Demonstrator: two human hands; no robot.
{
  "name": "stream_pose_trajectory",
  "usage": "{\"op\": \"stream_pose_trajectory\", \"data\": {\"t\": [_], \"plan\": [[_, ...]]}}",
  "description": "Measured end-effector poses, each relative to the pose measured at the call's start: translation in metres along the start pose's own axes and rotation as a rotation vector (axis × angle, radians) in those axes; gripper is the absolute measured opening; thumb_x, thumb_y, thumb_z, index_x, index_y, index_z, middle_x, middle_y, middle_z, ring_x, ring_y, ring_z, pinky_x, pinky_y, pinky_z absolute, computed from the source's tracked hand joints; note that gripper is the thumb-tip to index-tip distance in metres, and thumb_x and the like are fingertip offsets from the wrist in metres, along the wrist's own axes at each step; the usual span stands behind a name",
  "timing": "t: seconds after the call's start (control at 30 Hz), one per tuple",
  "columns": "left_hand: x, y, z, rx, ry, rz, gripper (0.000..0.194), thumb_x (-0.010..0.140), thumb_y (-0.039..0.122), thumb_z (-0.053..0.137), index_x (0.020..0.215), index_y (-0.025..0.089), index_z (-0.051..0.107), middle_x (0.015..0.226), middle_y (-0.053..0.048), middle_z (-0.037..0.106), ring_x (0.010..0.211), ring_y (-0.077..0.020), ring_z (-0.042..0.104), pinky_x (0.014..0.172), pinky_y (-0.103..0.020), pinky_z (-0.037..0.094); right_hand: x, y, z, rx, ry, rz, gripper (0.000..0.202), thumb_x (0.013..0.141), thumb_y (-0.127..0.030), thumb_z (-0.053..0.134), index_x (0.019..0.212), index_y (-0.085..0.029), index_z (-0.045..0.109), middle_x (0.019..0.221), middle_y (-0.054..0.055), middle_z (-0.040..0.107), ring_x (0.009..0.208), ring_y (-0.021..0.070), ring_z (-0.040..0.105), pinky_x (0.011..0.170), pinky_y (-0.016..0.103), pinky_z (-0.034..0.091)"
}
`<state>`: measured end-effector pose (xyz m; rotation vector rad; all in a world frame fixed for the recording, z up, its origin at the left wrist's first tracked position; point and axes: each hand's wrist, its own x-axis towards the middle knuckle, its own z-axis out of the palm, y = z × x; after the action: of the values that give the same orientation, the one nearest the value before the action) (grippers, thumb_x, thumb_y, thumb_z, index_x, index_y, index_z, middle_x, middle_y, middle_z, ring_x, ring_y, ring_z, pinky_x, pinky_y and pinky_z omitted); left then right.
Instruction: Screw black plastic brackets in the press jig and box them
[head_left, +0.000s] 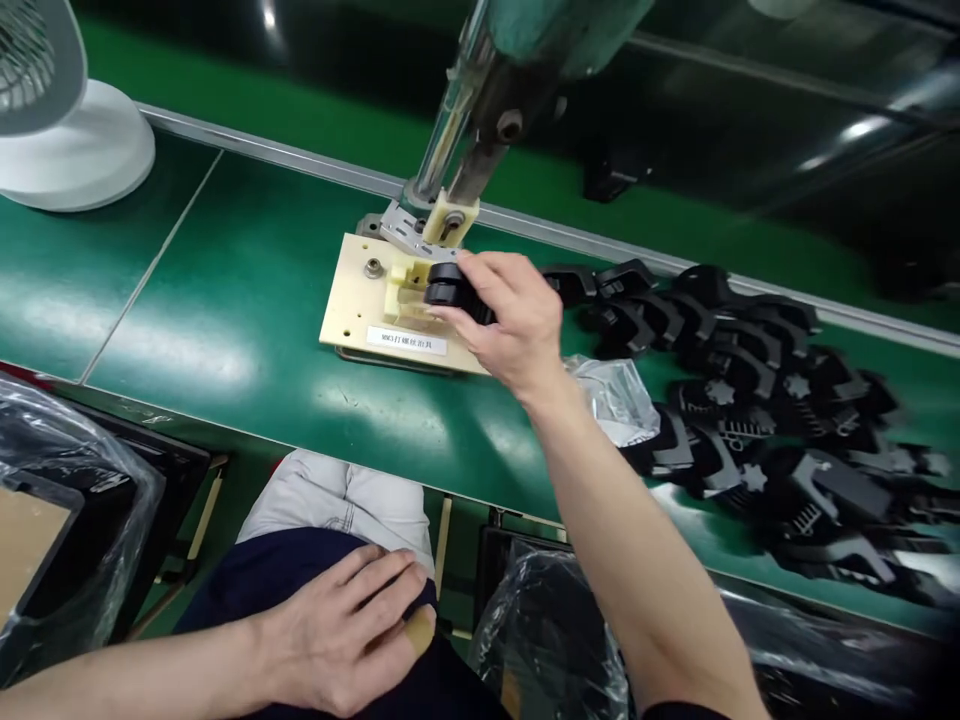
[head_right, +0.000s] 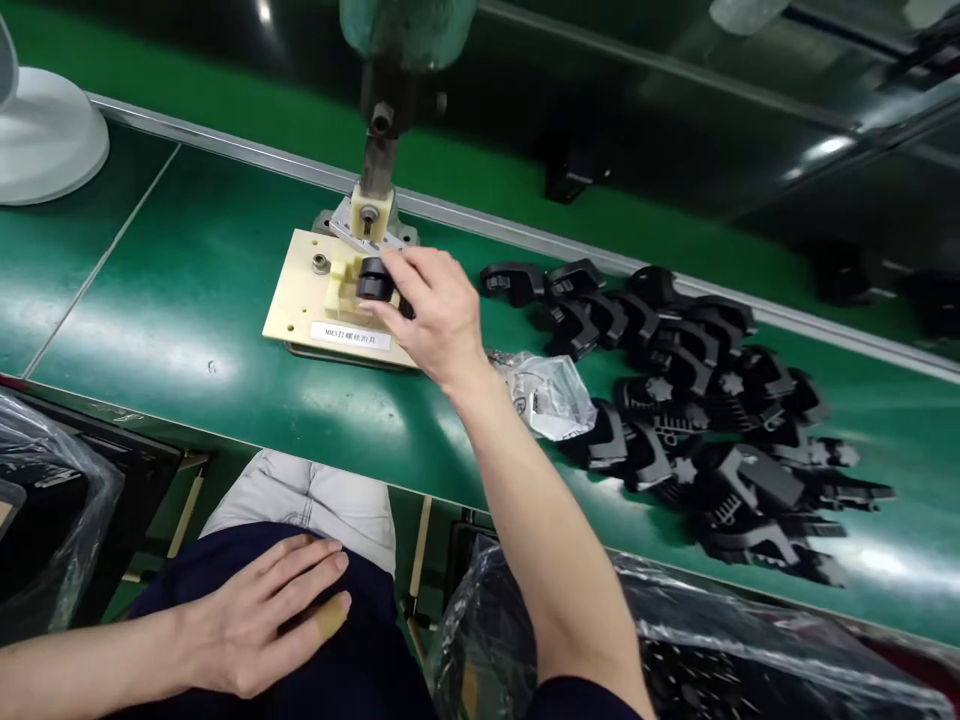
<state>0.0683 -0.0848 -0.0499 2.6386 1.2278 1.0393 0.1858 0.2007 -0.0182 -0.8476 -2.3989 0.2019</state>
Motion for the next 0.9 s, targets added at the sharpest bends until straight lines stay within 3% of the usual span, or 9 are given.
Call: {"op": "stream_pose_trajectory", "data": {"t": [0.17, 0.3, 0.37, 0.5, 0.57, 0.63, 0.73, 0.83, 0.9], "plan": [[-0.031, 0.011, 0.021, -0.024, -0.162, -0.145, 0.034, 0.081, 0.022, 0.059, 0.113, 0.012, 0.063, 0.119, -0.019, 0.064, 0.116, -0.0309, 0.058, 0.088, -0.040, 0.057, 0.010, -0.005, 0.025, -0.158, -0.191, -0.072, 0.050, 0.098, -0.048, 0.034, 0.132, -0.017, 0.054, 0.131, 0.014, 0.055, 0.122, 0.0325, 0.048, 0.102, 0.053, 0.039], [-0.032, 0.001, 0.018, -0.049, -0.120, -0.190, 0.035, 0.078, 0.013, 0.053, 0.112, 0.012, 0.063, 0.117, -0.018, 0.065, 0.114, -0.0303, 0.059, 0.087, -0.041, 0.058, 0.004, -0.006, 0.010, -0.090, -0.328, -0.037, 0.055, 0.099, -0.050, 0.029, 0.142, -0.018, 0.041, 0.148, 0.011, 0.040, 0.138, 0.0317, 0.031, 0.113, 0.056, 0.027], [-0.023, -0.017, 0.011, -0.031, 0.004, -0.184, 0.035, 0.077, 0.005, 0.048, 0.108, 0.011, 0.064, 0.113, -0.019, 0.066, 0.114, -0.0293, 0.059, 0.088, -0.042, 0.058, -0.002, 0.001, -0.005, 0.022, -0.281, 0.049, 0.057, 0.099, -0.053, 0.025, 0.142, -0.018, 0.040, 0.145, 0.011, 0.043, 0.137, 0.0290, 0.035, 0.113, 0.054, 0.031], [0.009, -0.075, -0.008, 0.025, 0.272, -0.248, 0.034, 0.077, -0.001, 0.052, 0.108, 0.010, 0.060, 0.110, -0.019, 0.063, 0.114, -0.0286, 0.058, 0.088, -0.044, 0.057, -0.019, 0.014, -0.018, 0.175, 0.022, 0.364, 0.058, 0.100, -0.054, 0.021, 0.131, -0.018, 0.052, 0.133, 0.013, 0.055, 0.126, 0.0257, 0.050, 0.107, 0.051, 0.040], [0.028, -0.108, -0.015, 0.064, 0.330, -0.284, 0.040, 0.077, 0.000, 0.057, 0.115, 0.011, 0.056, 0.111, -0.018, 0.061, 0.112, -0.0278, 0.059, 0.088, -0.043, 0.056, -0.028, 0.016, -0.012, 0.198, 0.001, 0.407, 0.058, 0.099, -0.056, 0.023, 0.130, -0.017, 0.053, 0.135, 0.014, 0.053, 0.127, 0.0256, 0.049, 0.108, 0.051, 0.040], [0.049, -0.138, -0.019, 0.086, 0.342, -0.315, 0.043, 0.080, 0.006, 0.058, 0.122, 0.013, 0.051, 0.115, -0.018, 0.060, 0.113, -0.0276, 0.058, 0.091, -0.045, 0.054, -0.035, 0.014, -0.001, 0.171, -0.059, 0.395, 0.059, 0.099, -0.056, 0.024, 0.135, -0.016, 0.048, 0.142, 0.015, 0.046, 0.133, 0.0260, 0.042, 0.111, 0.051, 0.036], [0.079, -0.177, -0.014, 0.044, 0.273, -0.347, 0.052, 0.085, 0.028, 0.060, 0.132, 0.014, 0.042, 0.129, -0.020, 0.053, 0.123, -0.0306, 0.051, 0.101, -0.050, 0.047, -0.038, 0.010, 0.015, 0.109, -0.037, 0.393, 0.059, 0.099, -0.054, 0.022, 0.140, -0.016, 0.040, 0.146, 0.015, 0.039, 0.137, 0.0262, 0.037, 0.112, 0.051, 0.035], [0.103, -0.203, -0.003, -0.026, 0.129, -0.393, 0.080, 0.076, 0.050, 0.066, 0.138, 0.012, 0.033, 0.138, -0.022, 0.046, 0.130, -0.0343, 0.044, 0.106, -0.052, 0.041, -0.036, 0.008, 0.020, 0.096, -0.003, 0.396, 0.059, 0.099, -0.054, 0.021, 0.140, -0.016, 0.040, 0.144, 0.016, 0.041, 0.135, 0.0262, 0.039, 0.111, 0.050, 0.036], [0.113, -0.213, 0.002, -0.049, 0.059, -0.424, 0.088, 0.071, 0.054, 0.070, 0.138, 0.010, 0.033, 0.137, -0.023, 0.048, 0.130, -0.0352, 0.045, 0.107, -0.051, 0.041, -0.035, 0.008, 0.020, 0.101, 0.019, 0.401, 0.059, 0.099, -0.053, 0.020, 0.138, -0.015, 0.042, 0.143, 0.016, 0.042, 0.135, 0.0264, 0.039, 0.111, 0.050, 0.035]]}}
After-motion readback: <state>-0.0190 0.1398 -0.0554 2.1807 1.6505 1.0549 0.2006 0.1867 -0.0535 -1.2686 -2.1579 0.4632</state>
